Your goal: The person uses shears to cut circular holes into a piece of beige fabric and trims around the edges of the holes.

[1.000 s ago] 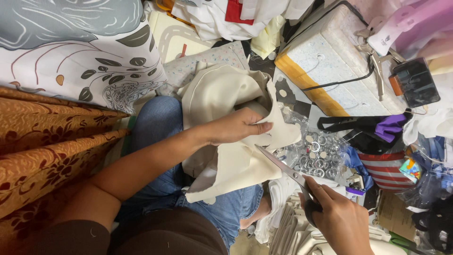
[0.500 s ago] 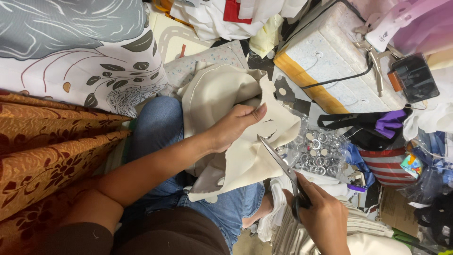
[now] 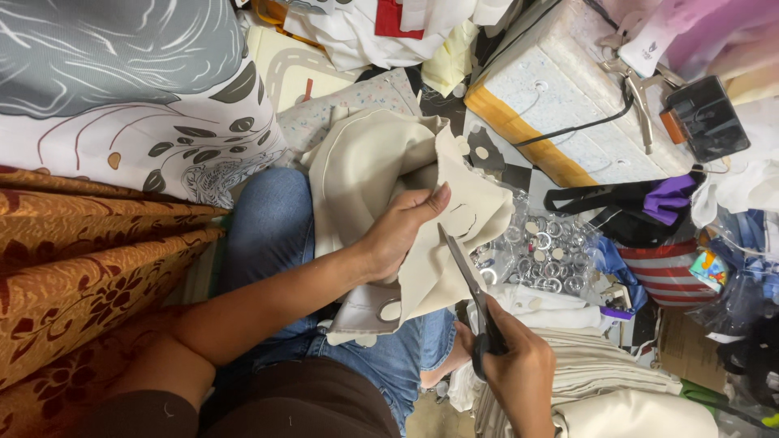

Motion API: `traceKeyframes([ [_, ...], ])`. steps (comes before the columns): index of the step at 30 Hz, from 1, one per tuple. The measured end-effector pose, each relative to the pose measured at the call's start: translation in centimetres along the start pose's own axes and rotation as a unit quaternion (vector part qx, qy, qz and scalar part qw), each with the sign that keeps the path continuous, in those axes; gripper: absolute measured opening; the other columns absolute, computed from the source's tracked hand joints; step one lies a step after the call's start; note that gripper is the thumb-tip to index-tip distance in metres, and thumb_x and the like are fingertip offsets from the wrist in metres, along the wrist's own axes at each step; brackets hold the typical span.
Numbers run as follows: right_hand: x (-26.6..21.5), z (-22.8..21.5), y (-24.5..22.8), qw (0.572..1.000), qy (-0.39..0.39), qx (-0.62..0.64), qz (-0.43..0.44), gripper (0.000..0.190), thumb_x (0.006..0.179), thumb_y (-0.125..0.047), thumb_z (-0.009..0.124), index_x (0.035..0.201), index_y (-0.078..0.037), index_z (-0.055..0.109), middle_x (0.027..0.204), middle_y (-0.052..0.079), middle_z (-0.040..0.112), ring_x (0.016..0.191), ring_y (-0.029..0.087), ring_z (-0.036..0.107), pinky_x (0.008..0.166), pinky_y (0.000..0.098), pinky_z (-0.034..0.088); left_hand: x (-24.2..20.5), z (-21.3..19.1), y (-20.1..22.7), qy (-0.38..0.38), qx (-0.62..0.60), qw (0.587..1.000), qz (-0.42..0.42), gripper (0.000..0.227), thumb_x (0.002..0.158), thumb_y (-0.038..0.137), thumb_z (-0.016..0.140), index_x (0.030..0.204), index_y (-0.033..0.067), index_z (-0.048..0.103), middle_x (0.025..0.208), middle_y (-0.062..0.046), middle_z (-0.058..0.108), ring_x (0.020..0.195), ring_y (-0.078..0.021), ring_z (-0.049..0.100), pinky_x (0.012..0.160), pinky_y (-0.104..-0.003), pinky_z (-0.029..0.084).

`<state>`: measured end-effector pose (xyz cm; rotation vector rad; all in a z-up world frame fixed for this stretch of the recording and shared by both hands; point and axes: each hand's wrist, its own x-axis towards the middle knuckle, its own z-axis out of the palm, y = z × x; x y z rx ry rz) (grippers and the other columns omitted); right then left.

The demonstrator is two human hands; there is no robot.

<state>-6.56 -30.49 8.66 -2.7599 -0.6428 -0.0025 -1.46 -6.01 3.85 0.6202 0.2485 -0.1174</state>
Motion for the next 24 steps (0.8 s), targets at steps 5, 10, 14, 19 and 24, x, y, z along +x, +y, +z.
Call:
traceKeyframes([
  [5,-1.3,1.6,0.4,0.998,0.01,0.009,0.068,0.053,0.075,-0.045,0.087,0.118,-0.016,0.079,0.083,0.007,0.078,0.061,0.021,0.069,0.057,0.0372,0.051,-0.1,-0.1,-1.1,-0.008,-0.053,0.999,0.005,0.04,0.104,0.037,0.06,0.103,-0.0007,0.072,0.099,-0.014,0.077,0.086,-0.0193,0.073,0.077,-0.032,0.059],
  [10,-1.7,1.6,-0.5,0.993,-0.005,0.053,0.104,0.047,0.078,-0.041,0.084,0.12,-0.021,0.079,0.07,0.011,0.068,0.07,0.009,0.028,0.056,0.0335,0.046,-0.1,0.9,-2.1,0.004,-0.068,0.997,0.033,0.038,0.105,0.034,0.059,0.114,-0.0013,0.071,0.112,-0.015,0.076,0.101,-0.0202,0.072,0.093,-0.033,0.058],
  [14,-1.4,1.4,-2.2,0.986,-0.004,0.112,0.12,0.045,0.076,-0.035,0.088,0.116,-0.017,0.077,0.064,0.001,0.065,0.058,0.008,0.046,0.059,0.027,0.048,0.0,1.5,-3.4,0.028,-0.072,0.994,0.07,0.038,0.105,0.032,0.059,0.12,-0.0004,0.07,0.122,-0.012,0.073,0.116,-0.0166,0.066,0.107,-0.032,0.05],
  [19,-2.1,2.6,-3.0,0.977,0.01,0.16,0.141,0.043,0.079,-0.03,0.087,0.118,-0.014,0.079,0.062,-0.001,0.04,0.061,0.011,0.029,0.053,0.0237,0.038,0.4,1.5,-4.7,0.046,-0.069,0.994,0.076,0.029,0.105,0.032,0.061,0.107,0.0054,0.073,0.112,-0.004,0.073,0.11,-0.0101,0.064,0.104,-0.029,0.049],
  [24,-2.9,4.2,-3.9,0.959,0.036,0.199,0.198,0.043,0.078,-0.027,0.088,0.117,-0.011,0.081,0.062,-0.003,0.041,0.058,0.004,0.035,0.055,0.0208,0.04,0.4,1.9,-5.3,0.053,-0.103,0.99,0.082,0.025,0.106,0.03,0.061,0.097,0.0085,0.072,0.106,-0.002,0.072,0.106,-0.0083,0.062,0.103,-0.028,0.048],
])
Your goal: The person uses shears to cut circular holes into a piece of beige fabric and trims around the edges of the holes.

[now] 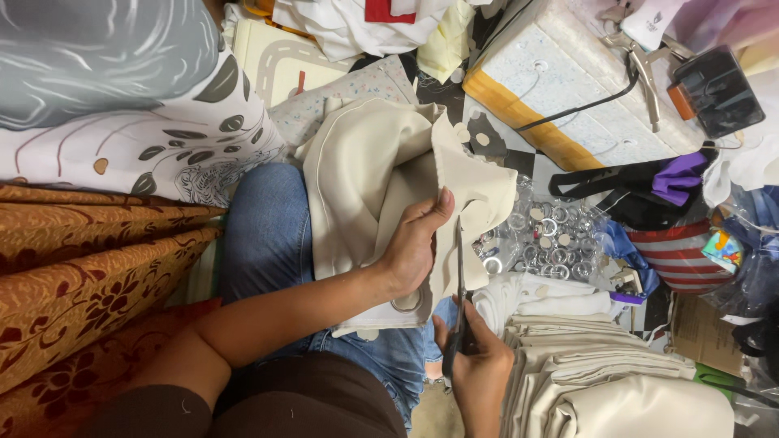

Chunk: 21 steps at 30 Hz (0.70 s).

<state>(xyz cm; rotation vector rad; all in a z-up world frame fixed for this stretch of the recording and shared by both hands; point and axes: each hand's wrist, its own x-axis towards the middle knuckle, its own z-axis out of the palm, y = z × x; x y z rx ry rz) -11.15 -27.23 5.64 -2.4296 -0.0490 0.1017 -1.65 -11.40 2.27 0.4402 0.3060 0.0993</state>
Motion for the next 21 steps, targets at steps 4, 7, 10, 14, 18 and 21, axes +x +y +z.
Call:
traceKeyframes([
  [4,-0.6,0.6,-0.7,1.0,-0.003,0.029,0.006,0.053,0.078,-0.027,0.088,0.128,-0.01,0.077,0.061,-0.004,0.048,0.058,0.004,0.037,0.058,0.0168,0.042,-0.2,0.4,0.0,0.009,0.013,1.0,0.011,0.03,0.107,0.028,0.058,0.078,0.019,0.057,0.084,0.011,0.054,0.088,-0.001,0.049,0.09,-0.023,0.044],
  [7,-0.9,0.9,-0.8,0.998,-0.006,0.031,0.061,0.058,0.074,-0.03,0.091,0.128,-0.016,0.078,0.059,-0.004,0.056,0.059,0.002,0.042,0.063,0.018,0.046,-0.3,0.6,0.1,0.013,0.049,0.999,0.017,0.038,0.106,0.031,0.057,0.072,0.0211,0.044,0.078,0.011,0.039,0.078,-0.0029,0.036,0.08,-0.023,0.035],
  [10,-1.1,1.2,-1.2,0.994,-0.009,0.041,0.102,0.057,0.073,-0.03,0.092,0.128,-0.02,0.079,0.06,-0.004,0.057,0.058,0.003,0.042,0.064,0.0165,0.045,-0.2,0.3,-0.4,0.004,0.009,1.0,-0.01,0.04,0.105,0.032,0.059,0.115,-0.0043,0.074,0.117,-0.012,0.075,0.114,-0.0187,0.067,0.107,-0.031,0.05],
  [14,-1.3,1.5,-1.3,0.993,0.005,0.058,0.106,0.061,0.071,-0.029,0.093,0.129,-0.017,0.078,0.062,-0.002,0.059,0.059,0.003,0.046,0.063,0.0185,0.049,-0.2,0.2,-0.7,0.004,0.027,1.0,0.016,0.033,0.108,0.026,0.055,0.076,0.0191,0.052,0.081,0.011,0.043,0.082,-0.0016,0.039,0.085,-0.022,0.038],
  [18,-1.4,2.0,-1.5,0.994,0.029,0.061,0.085,0.059,0.073,-0.029,0.091,0.128,-0.011,0.077,0.063,-0.003,0.06,0.057,0.003,0.048,0.059,0.021,0.048,-0.8,0.6,-0.7,0.006,0.042,0.999,0.008,0.036,0.108,0.028,0.055,0.074,0.0188,0.048,0.076,0.009,0.043,0.077,-0.0032,0.037,0.079,-0.024,0.036],
  [21,-1.8,2.7,-1.0,0.993,0.05,0.055,0.089,0.054,0.074,-0.029,0.09,0.125,-0.016,0.079,0.06,-0.005,0.056,0.057,0.003,0.043,0.059,0.0201,0.046,-1.1,1.0,-0.6,0.022,0.021,1.0,-0.008,0.035,0.106,0.03,0.058,0.074,0.0172,0.053,0.078,0.007,0.053,0.081,-0.005,0.05,0.085,-0.025,0.044],
])
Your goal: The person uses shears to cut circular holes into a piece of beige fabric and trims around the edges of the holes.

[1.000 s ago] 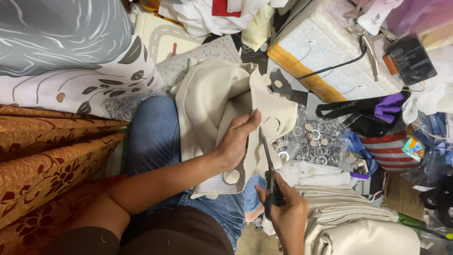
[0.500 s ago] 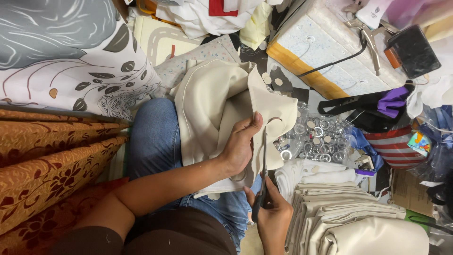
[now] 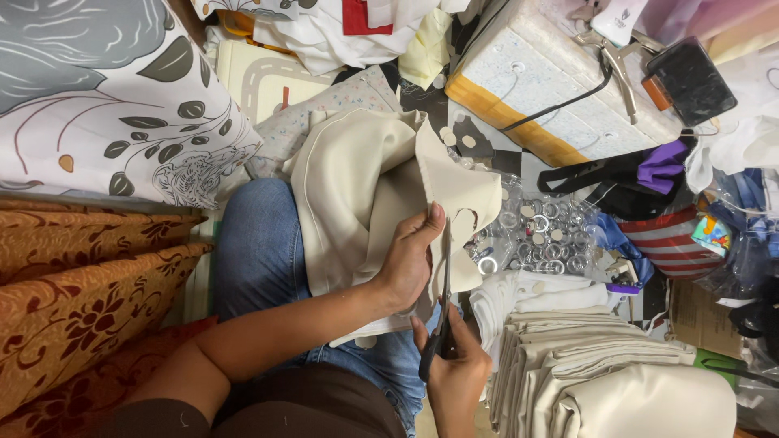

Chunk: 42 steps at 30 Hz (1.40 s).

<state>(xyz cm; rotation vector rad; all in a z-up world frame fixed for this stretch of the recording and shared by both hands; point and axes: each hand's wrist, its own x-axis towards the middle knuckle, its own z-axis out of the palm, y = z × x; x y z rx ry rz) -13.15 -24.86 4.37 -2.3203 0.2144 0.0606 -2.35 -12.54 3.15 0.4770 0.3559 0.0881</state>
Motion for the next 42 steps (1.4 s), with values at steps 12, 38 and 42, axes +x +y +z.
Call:
traceKeyframes([
  [12,-0.8,1.4,0.1,0.999,0.029,0.026,-0.014,0.049,0.08,-0.024,0.087,0.127,-0.013,0.078,0.061,-0.008,0.047,0.055,0.0,0.036,0.052,0.0181,0.039,-0.2,0.1,-0.7,0.011,-0.022,1.0,-0.012,0.035,0.107,0.026,0.058,0.074,0.0194,0.048,0.079,0.01,0.043,0.082,-0.0024,0.041,0.091,-0.022,0.04],
  [38,7.2,4.5,-1.2,0.913,0.04,0.404,0.035,0.049,0.08,-0.007,0.085,0.125,-0.007,0.065,0.097,0.006,0.071,0.088,0.016,0.069,0.074,0.0269,0.059,2.2,-1.5,6.6,0.04,0.254,0.935,-0.245,0.043,0.094,0.027,0.065,0.127,0.0011,0.065,0.11,-0.016,0.075,0.09,-0.0254,0.069,0.081,-0.036,0.055],
  [42,6.5,5.4,-0.6,0.934,-0.012,0.357,-0.019,0.046,0.081,-0.011,0.088,0.122,-0.005,0.069,0.081,0.001,0.073,0.076,0.011,0.069,0.072,0.0225,0.056,5.3,-3.4,7.0,0.02,0.347,0.916,-0.2,0.027,0.092,0.02,0.071,0.11,-0.0001,0.073,0.099,-0.017,0.08,0.08,-0.0253,0.073,0.073,-0.036,0.058],
])
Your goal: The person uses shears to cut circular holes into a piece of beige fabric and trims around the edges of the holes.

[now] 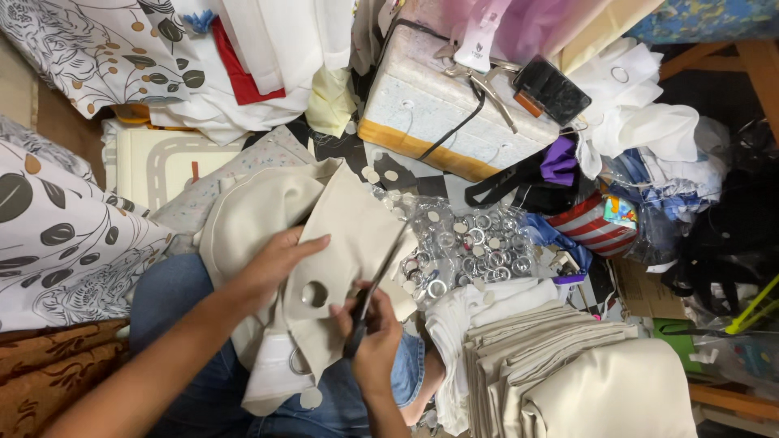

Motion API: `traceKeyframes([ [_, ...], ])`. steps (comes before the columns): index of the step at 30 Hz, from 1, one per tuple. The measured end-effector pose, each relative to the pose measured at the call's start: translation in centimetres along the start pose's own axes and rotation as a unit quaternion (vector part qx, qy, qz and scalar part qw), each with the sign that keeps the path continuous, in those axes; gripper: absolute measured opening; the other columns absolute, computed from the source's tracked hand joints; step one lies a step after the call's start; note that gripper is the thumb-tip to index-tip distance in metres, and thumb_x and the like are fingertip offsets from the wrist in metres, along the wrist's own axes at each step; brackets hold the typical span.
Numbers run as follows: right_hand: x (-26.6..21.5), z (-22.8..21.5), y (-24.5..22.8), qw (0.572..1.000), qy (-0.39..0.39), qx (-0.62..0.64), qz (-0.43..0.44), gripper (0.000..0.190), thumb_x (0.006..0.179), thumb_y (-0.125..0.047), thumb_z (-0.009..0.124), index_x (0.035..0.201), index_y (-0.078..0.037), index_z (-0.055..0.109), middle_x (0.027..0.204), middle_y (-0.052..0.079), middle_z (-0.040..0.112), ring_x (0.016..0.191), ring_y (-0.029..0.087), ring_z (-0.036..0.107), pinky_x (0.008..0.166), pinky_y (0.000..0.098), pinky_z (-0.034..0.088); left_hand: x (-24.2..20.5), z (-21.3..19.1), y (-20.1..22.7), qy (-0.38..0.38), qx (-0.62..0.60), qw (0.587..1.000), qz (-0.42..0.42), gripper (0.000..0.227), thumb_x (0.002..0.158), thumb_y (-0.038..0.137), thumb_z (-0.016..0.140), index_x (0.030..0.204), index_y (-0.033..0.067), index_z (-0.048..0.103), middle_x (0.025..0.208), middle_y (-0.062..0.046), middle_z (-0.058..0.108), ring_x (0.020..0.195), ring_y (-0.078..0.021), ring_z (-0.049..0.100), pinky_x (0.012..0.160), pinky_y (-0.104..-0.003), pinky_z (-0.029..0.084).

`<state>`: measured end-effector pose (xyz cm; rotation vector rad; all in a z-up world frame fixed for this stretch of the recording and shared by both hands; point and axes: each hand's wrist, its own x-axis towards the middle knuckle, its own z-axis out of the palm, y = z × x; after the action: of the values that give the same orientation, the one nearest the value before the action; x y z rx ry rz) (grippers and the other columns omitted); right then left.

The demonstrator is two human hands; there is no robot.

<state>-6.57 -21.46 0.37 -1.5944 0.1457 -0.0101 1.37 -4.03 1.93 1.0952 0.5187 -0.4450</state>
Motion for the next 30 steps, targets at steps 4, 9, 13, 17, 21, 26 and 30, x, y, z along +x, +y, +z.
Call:
traceKeyframes([
  [4,-1.8,-0.5,0.2,0.998,-0.034,-0.059,0.008,0.042,0.08,-0.015,0.09,0.117,-0.008,0.072,0.082,0.0,0.074,0.076,0.009,0.069,0.071,0.021,0.051,3.4,-0.6,1.5,-0.018,0.051,0.997,-0.046,0.031,0.091,0.022,0.072,0.111,-0.0023,0.072,0.104,-0.016,0.079,0.087,-0.0274,0.074,0.076,-0.037,0.058],
  [9,-3.1,-2.0,1.5,0.989,-0.12,-0.06,-0.066,0.041,0.083,-0.011,0.088,0.121,-0.003,0.073,0.083,0.002,0.071,0.074,0.009,0.065,0.073,0.0235,0.054,8.7,-1.4,-0.8,-0.012,0.392,0.92,0.002,0.058,0.08,0.032,0.073,0.137,0.0194,0.066,0.133,-0.001,0.074,0.116,-0.02,0.07,0.095,-0.03,0.051],
  [13,-3.7,-2.2,3.0,0.985,-0.135,-0.063,-0.083,0.04,0.084,-0.013,0.088,0.118,-0.002,0.071,0.087,0.004,0.072,0.076,0.011,0.064,0.076,0.0265,0.054,9.9,-1.1,-0.8,-0.053,0.393,0.917,0.037,0.052,0.08,0.029,0.076,0.13,0.0166,0.07,0.125,-0.001,0.077,0.111,-0.0183,0.072,0.095,-0.029,0.051],
  [17,-3.3,-1.6,6.6,0.986,-0.092,-0.075,-0.114,0.04,0.085,-0.016,0.087,0.119,0.0,0.072,0.089,0.005,0.072,0.074,0.011,0.064,0.071,0.0254,0.055,6.7,-0.3,3.4,-0.078,0.164,0.983,-0.013,0.047,0.085,0.019,0.075,0.129,0.0024,0.067,0.129,-0.013,0.074,0.112,-0.0259,0.071,0.1,-0.036,0.054],
  [21,-1.4,0.8,6.8,0.998,-0.017,0.022,-0.063,0.031,0.084,-0.016,0.086,0.105,-0.002,0.069,0.085,0.005,0.068,0.075,0.013,0.063,0.069,0.0248,0.055,-3.2,1.4,8.5,-0.069,0.043,0.993,0.09,0.05,0.081,0.01,0.071,0.13,-0.0013,0.062,0.122,-0.019,0.075,0.109,-0.0308,0.072,0.096,-0.041,0.058],
  [26,-4.0,3.1,6.7,0.989,-0.057,0.026,-0.133,0.033,0.087,-0.016,0.085,0.111,0.0,0.068,0.086,0.007,0.069,0.076,0.016,0.063,0.07,0.0289,0.055,-8.9,1.4,8.8,-0.03,0.114,0.984,0.13,0.063,0.07,0.012,0.078,0.132,0.0023,0.067,0.123,-0.014,0.079,0.11,-0.0232,0.074,0.097,-0.036,0.059],
  [30,-6.3,-0.8,5.9,0.984,-0.112,0.015,-0.138,0.055,0.083,-0.01,0.089,0.13,0.0,0.062,0.12,0.018,0.075,0.095,0.027,0.082,0.087,0.0369,0.068,-7.7,-0.3,6.8,-0.022,0.248,0.962,0.117,0.04,0.072,0.022,0.085,0.106,0.0003,0.083,0.108,-0.009,0.086,0.096,-0.0193,0.077,0.087,-0.029,0.059],
])
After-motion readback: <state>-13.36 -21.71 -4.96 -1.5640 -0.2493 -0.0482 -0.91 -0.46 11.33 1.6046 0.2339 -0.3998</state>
